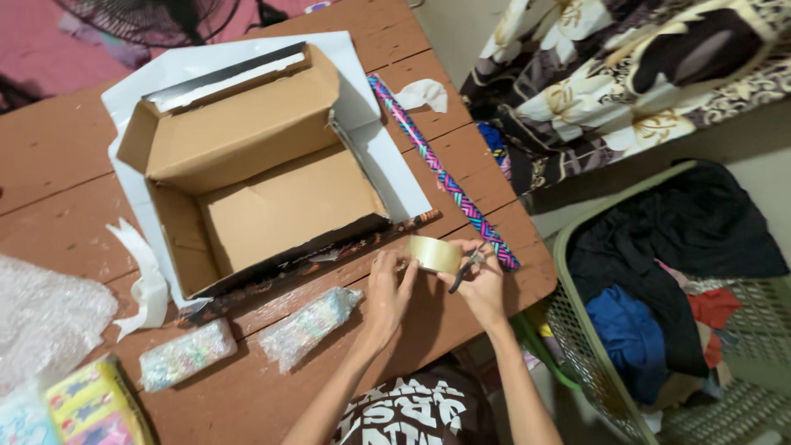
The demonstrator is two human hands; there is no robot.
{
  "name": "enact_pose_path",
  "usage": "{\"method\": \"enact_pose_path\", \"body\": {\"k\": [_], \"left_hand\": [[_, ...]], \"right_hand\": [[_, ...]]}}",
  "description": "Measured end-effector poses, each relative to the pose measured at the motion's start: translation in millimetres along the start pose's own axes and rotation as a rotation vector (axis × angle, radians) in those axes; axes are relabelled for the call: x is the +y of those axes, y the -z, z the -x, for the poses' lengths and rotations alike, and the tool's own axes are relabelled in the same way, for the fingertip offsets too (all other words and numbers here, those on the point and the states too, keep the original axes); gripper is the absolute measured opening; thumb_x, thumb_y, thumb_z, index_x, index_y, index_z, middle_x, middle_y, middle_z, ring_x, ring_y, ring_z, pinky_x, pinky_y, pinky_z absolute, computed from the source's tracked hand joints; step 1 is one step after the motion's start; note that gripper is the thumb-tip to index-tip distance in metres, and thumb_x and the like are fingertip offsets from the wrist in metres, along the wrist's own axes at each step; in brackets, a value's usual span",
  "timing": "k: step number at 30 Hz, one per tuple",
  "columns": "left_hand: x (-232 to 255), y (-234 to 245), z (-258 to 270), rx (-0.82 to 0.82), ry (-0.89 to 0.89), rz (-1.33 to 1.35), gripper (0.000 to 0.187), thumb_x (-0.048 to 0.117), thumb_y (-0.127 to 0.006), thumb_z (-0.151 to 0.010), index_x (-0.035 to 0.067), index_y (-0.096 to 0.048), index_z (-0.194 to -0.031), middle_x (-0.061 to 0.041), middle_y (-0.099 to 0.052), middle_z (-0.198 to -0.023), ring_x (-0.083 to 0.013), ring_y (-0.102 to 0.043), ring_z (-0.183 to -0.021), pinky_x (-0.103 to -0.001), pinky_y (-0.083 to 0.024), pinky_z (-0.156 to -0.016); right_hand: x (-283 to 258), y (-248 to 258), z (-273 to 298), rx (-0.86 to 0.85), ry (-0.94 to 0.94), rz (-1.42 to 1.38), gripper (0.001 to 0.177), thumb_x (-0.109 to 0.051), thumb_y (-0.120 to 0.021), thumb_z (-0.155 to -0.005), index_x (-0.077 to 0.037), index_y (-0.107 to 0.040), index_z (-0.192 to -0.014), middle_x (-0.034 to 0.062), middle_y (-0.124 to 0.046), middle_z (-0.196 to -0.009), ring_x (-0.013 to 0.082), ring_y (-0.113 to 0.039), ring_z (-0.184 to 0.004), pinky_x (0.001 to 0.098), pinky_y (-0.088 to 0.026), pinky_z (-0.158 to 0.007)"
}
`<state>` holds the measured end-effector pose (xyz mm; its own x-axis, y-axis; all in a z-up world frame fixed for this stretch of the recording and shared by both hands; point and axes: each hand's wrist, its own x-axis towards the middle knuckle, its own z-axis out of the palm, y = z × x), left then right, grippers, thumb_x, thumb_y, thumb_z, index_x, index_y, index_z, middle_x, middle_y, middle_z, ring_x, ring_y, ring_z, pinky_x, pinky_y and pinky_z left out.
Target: The person wraps small items in bubble wrap and secures them with clear tape. They use scissors to cut tape and repeatedly fold and seal the bubble wrap around each item, placing the wrapped items on the table.
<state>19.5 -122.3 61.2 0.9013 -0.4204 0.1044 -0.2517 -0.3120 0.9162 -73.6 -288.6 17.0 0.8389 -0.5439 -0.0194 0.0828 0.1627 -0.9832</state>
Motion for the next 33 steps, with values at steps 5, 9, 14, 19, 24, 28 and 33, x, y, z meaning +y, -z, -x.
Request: {"method": "enact_pose_path", "body": {"k": [5,9,14,19,24,28,33], "left_hand": [[-14,4,-1,-0.011,0.285,0.015,0.027,0.02,-0.073,-0.092,-0.005,-0.064,-0.09,-0.02,-0.068,-0.084,-0.0305,-0.067,-0.076,-0.042,-0.053,-0.072],[-25,6,-6,0.016,0.336,0.092,0.024,0.013,-0.074,-0.086,-0.006,-0.06,-0.09,-0.015,-0.072,-0.078,-0.0208,-0.07,-0.067,-0.035,-0.056,-0.064],[-39,3,-6,0.036,0.337,0.24,0.021,0.006,-0.072,-0.084,-0.005,-0.065,-0.101,-0.009,-0.073,-0.082,-0.0133,-0.068,-0.075,-0.029,-0.057,-0.07],[-50,3,-13,-0.012,0.453,0.239,0.015,0.007,-0.068,-0.088,-0.003,-0.072,-0.099,-0.007,-0.074,-0.083,-0.0123,-0.067,-0.074,-0.029,-0.055,-0.067],[-40,13,-12,-0.026,0.376,0.172,0.013,0.009,-0.065,-0.091,0.0,-0.073,-0.095,-0.011,-0.077,-0.084,-0.0181,-0.073,-0.075,-0.032,-0.057,-0.071],[-23,12,-8,0.058,0.194,-0.114,0.012,0.011,-0.067,-0.095,0.0,-0.068,-0.094,-0.018,-0.074,-0.086,-0.0321,-0.071,-0.076,-0.043,-0.054,-0.068],[-14,9,-2,0.097,0.071,-0.168,0.009,0.008,-0.062,-0.097,0.0,-0.058,-0.096,-0.02,-0.069,-0.088,-0.0375,-0.067,-0.071,-0.047,-0.052,-0.059]], "right_hand": [[-15,-14,8,-0.069,0.036,0.07,0.06,0.012,-0.082,-0.073,-0.007,-0.047,-0.117,0.0118,-0.062,-0.128,0.0152,-0.064,-0.107,0.0299,-0.058,-0.087],[-23,-18,7,-0.072,0.022,0.157,0.059,0.011,-0.082,-0.073,-0.008,-0.047,-0.116,0.0123,-0.063,-0.129,0.0152,-0.065,-0.107,0.0296,-0.058,-0.087],[-28,-22,7,-0.09,0.006,0.16,0.057,0.011,-0.081,-0.075,-0.007,-0.047,-0.117,0.013,-0.062,-0.129,0.0143,-0.062,-0.108,0.0282,-0.054,-0.087],[-31,-25,4,-0.114,-0.007,0.162,0.056,0.009,-0.081,-0.076,-0.007,-0.047,-0.118,0.0109,-0.062,-0.13,0.0126,-0.063,-0.106,0.0266,-0.055,-0.084],[-34,-27,1,-0.09,-0.007,0.356,0.055,0.005,-0.086,-0.073,-0.006,-0.051,-0.115,0.0083,-0.066,-0.128,0.0082,-0.048,-0.082,0.024,-0.048,-0.074],[-41,-32,0,-0.083,0.006,0.459,0.053,0.001,-0.088,-0.072,-0.005,-0.054,-0.112,0.0049,-0.069,-0.119,0.0052,-0.053,-0.083,0.0226,-0.051,-0.071],[-51,-36,3,-0.04,-0.025,0.611,0.056,-0.003,-0.092,-0.067,-0.005,-0.063,-0.114,0.0031,-0.061,-0.087,0.0078,-0.05,-0.071,0.0248,-0.047,-0.063]]}}
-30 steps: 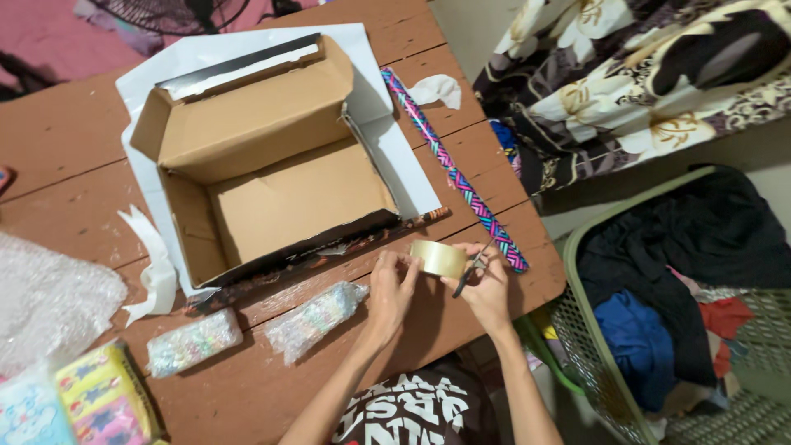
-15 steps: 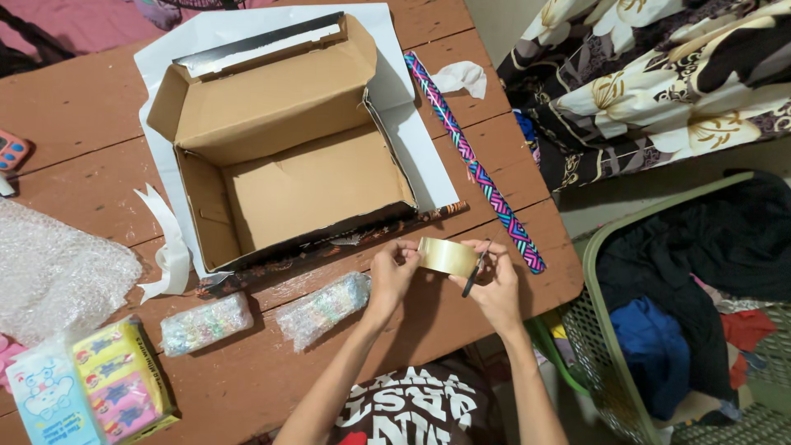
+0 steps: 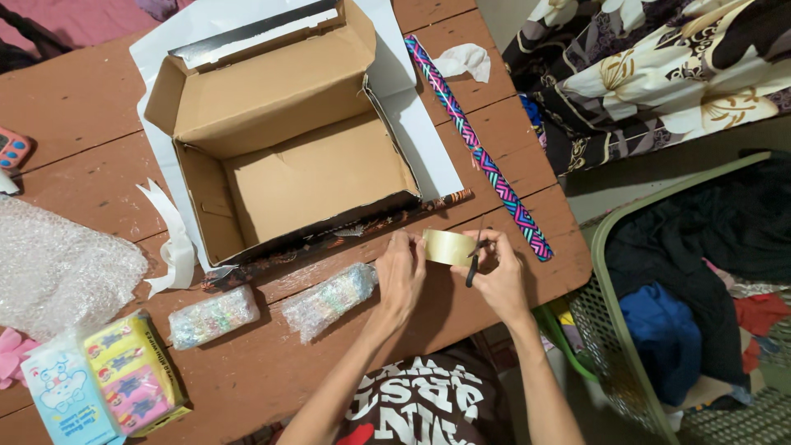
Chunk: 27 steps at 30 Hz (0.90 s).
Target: The person wraps small items in bubble wrap and secures them with clear tape. They use scissors to cut tape and repeatedly fold and seal the bubble wrap around each item, placing the wrapped items on the table.
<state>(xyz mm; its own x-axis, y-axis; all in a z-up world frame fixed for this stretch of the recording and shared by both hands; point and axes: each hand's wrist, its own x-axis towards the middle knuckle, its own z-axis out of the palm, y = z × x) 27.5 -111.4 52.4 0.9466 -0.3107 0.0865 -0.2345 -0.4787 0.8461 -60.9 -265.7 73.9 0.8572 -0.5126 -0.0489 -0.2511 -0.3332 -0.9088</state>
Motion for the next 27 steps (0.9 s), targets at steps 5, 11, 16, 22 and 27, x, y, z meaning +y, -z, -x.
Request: {"method": "enact_pose_path", "body": {"k": [5,11,16,22,27], "left_hand": [[5,-3,3,-0.004,0.027,-0.011,0.011,0.009,-0.061,-0.098,-0.001,-0.058,-0.096,-0.019,-0.069,-0.089,-0.0339,-0.067,-0.067,-0.046,-0.052,-0.056],[6,8,-4,-0.093,0.097,0.024,0.013,0.012,-0.064,-0.097,-0.001,-0.063,-0.095,-0.015,-0.069,-0.089,-0.0271,-0.07,-0.071,-0.043,-0.054,-0.063],[3,16,-4,-0.066,0.162,0.097,0.014,0.016,-0.069,-0.094,0.004,-0.072,-0.1,-0.013,-0.069,-0.094,-0.0239,-0.074,-0.082,-0.038,-0.059,-0.07],[-9,17,-9,-0.133,0.368,0.216,0.017,0.021,-0.072,-0.092,0.007,-0.077,-0.1,-0.007,-0.079,-0.088,-0.0147,-0.074,-0.077,-0.032,-0.057,-0.069],[-18,14,-10,-0.165,0.439,0.305,0.019,0.02,-0.073,-0.09,0.006,-0.079,-0.101,-0.004,-0.078,-0.081,-0.01,-0.069,-0.067,-0.027,-0.056,-0.064]], "right_hand": [[-4,1,0,0.036,0.042,0.037,0.055,-0.004,-0.092,-0.065,-0.004,-0.064,-0.112,-0.0022,-0.061,-0.082,0.007,-0.052,-0.069,0.024,-0.048,-0.063],[-10,7,5,0.022,0.045,-0.023,0.058,-0.003,-0.088,-0.071,-0.003,-0.061,-0.122,0.0006,-0.065,-0.094,0.0066,-0.053,-0.075,0.0248,-0.05,-0.067],[-10,10,25,0.12,0.068,-0.06,0.051,-0.006,-0.083,-0.077,-0.003,-0.057,-0.12,-0.0001,-0.067,-0.111,0.0047,-0.06,-0.085,0.0224,-0.051,-0.07],[-3,0,83,-0.304,-0.25,-0.373,0.026,-0.015,-0.075,-0.087,-0.006,-0.065,-0.109,0.0012,-0.071,-0.083,0.0046,-0.06,-0.064,0.0214,-0.047,-0.052],[1,-20,113,-0.644,-0.412,-0.555,0.028,-0.025,-0.073,-0.092,-0.004,-0.061,-0.107,0.0026,-0.067,-0.079,0.0048,-0.055,-0.058,0.0223,-0.044,-0.049]]}}
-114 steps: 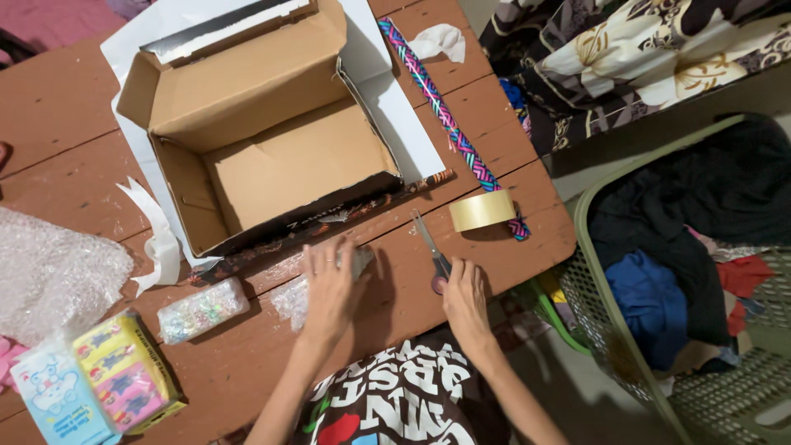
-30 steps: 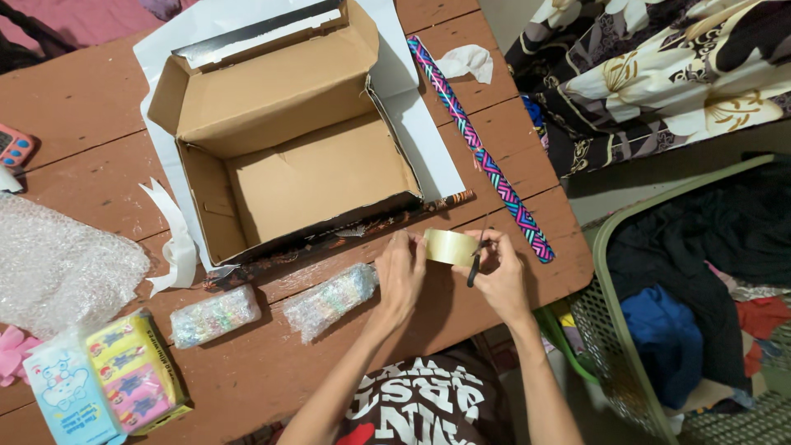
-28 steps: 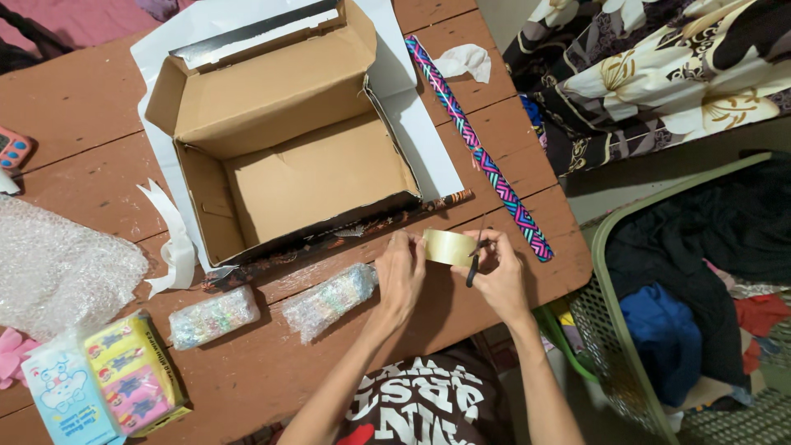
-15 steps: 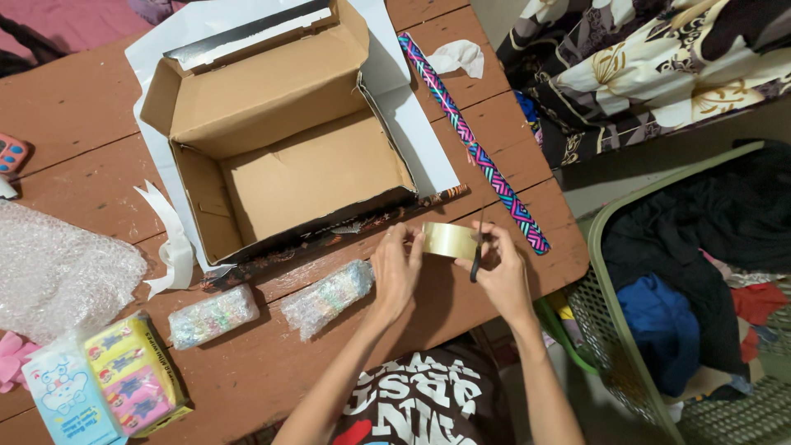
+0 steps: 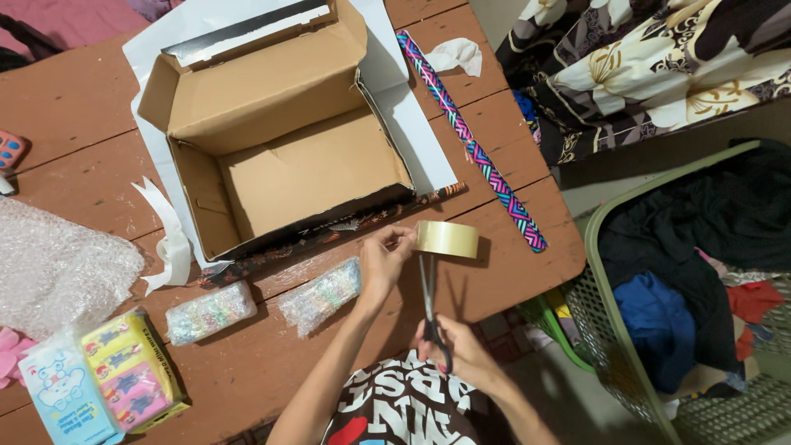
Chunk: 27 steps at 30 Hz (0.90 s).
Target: The person wraps small items in bubble wrap and secures them with clear tape. They use scissors to cut tape and repeatedly fold and seal the bubble wrap around each item, placing the wrapped items on the table.
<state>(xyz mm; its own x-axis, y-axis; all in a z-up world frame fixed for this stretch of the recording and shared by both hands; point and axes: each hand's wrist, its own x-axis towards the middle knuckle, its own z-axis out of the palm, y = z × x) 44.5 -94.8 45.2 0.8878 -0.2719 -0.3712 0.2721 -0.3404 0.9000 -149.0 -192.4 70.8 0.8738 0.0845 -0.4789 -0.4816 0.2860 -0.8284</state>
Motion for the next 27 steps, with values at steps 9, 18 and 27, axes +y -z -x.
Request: {"method": "enact_pose_path", "body": {"k": [9,18,27], "left_hand": [[0,-5,8,-0.028,0.051,0.052,0.018,0.015,-0.073,-0.089,0.004,-0.079,-0.101,-0.002,-0.077,-0.08,-0.0083,-0.073,-0.075,-0.023,-0.057,-0.067],[-28,-11,-1,-0.093,0.051,0.244,0.016,0.011,-0.073,-0.092,-0.001,-0.077,-0.102,-0.005,-0.075,-0.083,-0.0103,-0.069,-0.075,-0.026,-0.06,-0.069],[-38,-10,0,-0.1,0.086,0.276,0.016,0.01,-0.072,-0.092,0.0,-0.076,-0.104,-0.005,-0.076,-0.087,-0.0108,-0.072,-0.081,-0.028,-0.063,-0.075]], "right_hand": [[3,-1,-9,-0.003,-0.036,-0.04,0.041,-0.043,-0.065,-0.096,-0.004,-0.06,-0.105,0.0057,-0.067,-0.077,0.0052,-0.053,-0.049,0.02,-0.042,-0.046],[7,-2,-24,0.063,-0.015,-0.087,0.038,-0.041,-0.068,-0.095,-0.005,-0.06,-0.104,0.0043,-0.064,-0.074,0.0033,-0.047,-0.051,0.0206,-0.035,-0.044],[18,5,-50,0.165,0.084,0.067,0.024,-0.03,-0.073,-0.093,-0.009,-0.063,-0.098,-0.0026,-0.062,-0.074,0.0042,-0.056,-0.064,0.0211,-0.04,-0.053]]}}
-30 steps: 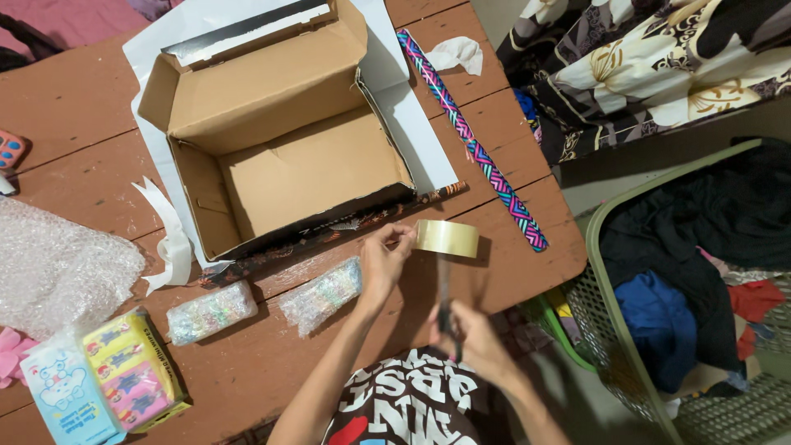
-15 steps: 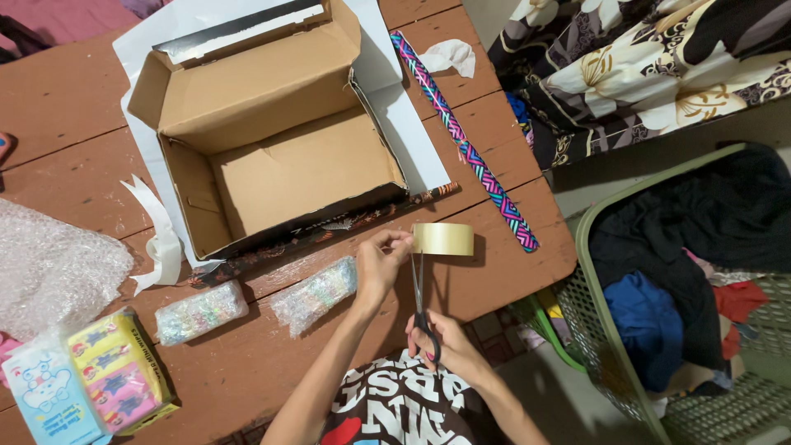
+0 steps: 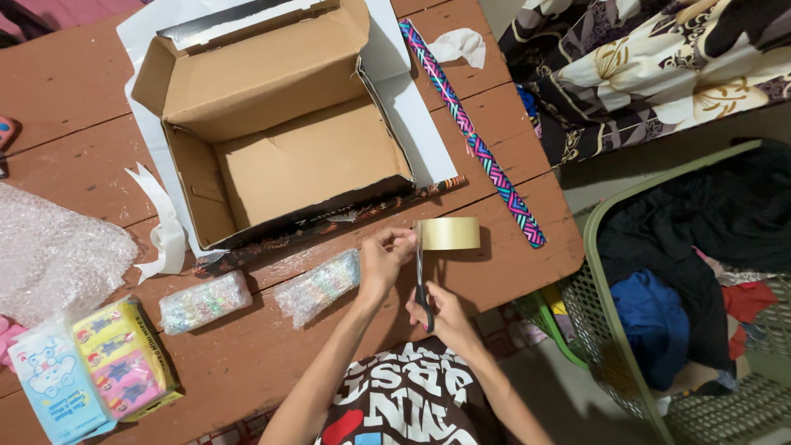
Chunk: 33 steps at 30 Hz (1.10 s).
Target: The person wraps small items in bubble wrap and secures them with clear tape. They use scissors to cut tape and repeatedly fold and seal the bubble wrap around each item, placing the wrapped items on the table.
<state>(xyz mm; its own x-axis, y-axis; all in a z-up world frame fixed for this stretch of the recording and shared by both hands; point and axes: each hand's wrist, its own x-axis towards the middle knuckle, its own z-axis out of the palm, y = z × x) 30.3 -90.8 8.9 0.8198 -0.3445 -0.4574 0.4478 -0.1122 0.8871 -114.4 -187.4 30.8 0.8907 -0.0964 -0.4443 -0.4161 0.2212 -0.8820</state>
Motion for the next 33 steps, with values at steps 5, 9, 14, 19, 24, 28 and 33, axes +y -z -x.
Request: {"method": "enact_pose_path", "body": {"k": [5,9,14,19,24,28,33], "left_hand": [[8,-1,4,0.006,-0.007,0.05,0.016,0.009,-0.071,-0.092,-0.002,-0.075,-0.103,-0.006,-0.076,-0.088,-0.012,-0.073,-0.081,-0.03,-0.066,-0.077],[15,-2,10,0.037,-0.005,0.015,0.016,0.008,-0.071,-0.092,-0.002,-0.075,-0.103,-0.007,-0.075,-0.087,-0.0128,-0.073,-0.08,-0.03,-0.067,-0.076],[20,-3,12,0.035,-0.008,0.025,0.016,0.009,-0.071,-0.092,-0.003,-0.075,-0.102,-0.008,-0.076,-0.088,-0.0144,-0.074,-0.08,-0.032,-0.067,-0.076],[21,-2,12,0.036,-0.011,0.008,0.017,0.009,-0.072,-0.092,-0.003,-0.075,-0.102,-0.011,-0.077,-0.09,-0.0178,-0.077,-0.085,-0.032,-0.067,-0.077],[22,-1,11,0.015,-0.009,0.019,0.017,0.011,-0.072,-0.092,-0.003,-0.075,-0.101,-0.009,-0.078,-0.092,-0.0169,-0.078,-0.086,-0.031,-0.066,-0.077],[19,1,11,0.017,-0.006,-0.047,0.018,0.013,-0.073,-0.091,-0.002,-0.076,-0.102,-0.01,-0.077,-0.088,-0.0154,-0.076,-0.081,-0.031,-0.066,-0.074],[6,4,5,-0.011,0.006,0.027,0.019,0.012,-0.075,-0.09,-0.003,-0.075,-0.101,-0.008,-0.077,-0.085,-0.013,-0.074,-0.076,-0.027,-0.064,-0.07]], "right_hand": [[-2,2,-5,0.057,-0.055,0.058,0.026,-0.031,-0.075,-0.09,-0.008,-0.064,-0.096,-0.0017,-0.062,-0.07,0.0051,-0.053,-0.06,0.021,-0.039,-0.052],[-5,1,-8,0.069,-0.037,0.06,0.029,-0.033,-0.077,-0.088,-0.008,-0.064,-0.095,-0.0027,-0.062,-0.071,0.0044,-0.06,-0.064,0.0202,-0.042,-0.053],[-3,1,-13,0.109,-0.024,0.12,0.033,-0.033,-0.081,-0.087,-0.007,-0.06,-0.087,-0.0023,-0.06,-0.066,0.005,-0.057,-0.06,0.0209,-0.04,-0.053],[3,-2,-15,0.161,-0.023,0.096,0.032,-0.032,-0.082,-0.085,-0.008,-0.06,-0.081,-0.0031,-0.056,-0.062,0.0052,-0.055,-0.056,0.0216,-0.038,-0.05],[6,2,-21,0.164,-0.019,0.157,0.036,-0.034,-0.082,-0.085,-0.008,-0.057,-0.079,-0.0033,-0.057,-0.062,0.0051,-0.057,-0.057,0.0213,-0.041,-0.051],[6,10,-34,0.143,0.026,0.133,0.034,-0.034,-0.082,-0.086,-0.007,-0.061,-0.084,-0.0037,-0.058,-0.063,0.0052,-0.057,-0.058,0.0212,-0.041,-0.053],[3,17,-48,0.083,0.081,0.116,0.032,-0.035,-0.08,-0.087,-0.007,-0.066,-0.095,-0.0044,-0.06,-0.066,0.0036,-0.058,-0.06,0.0201,-0.042,-0.053]]}}
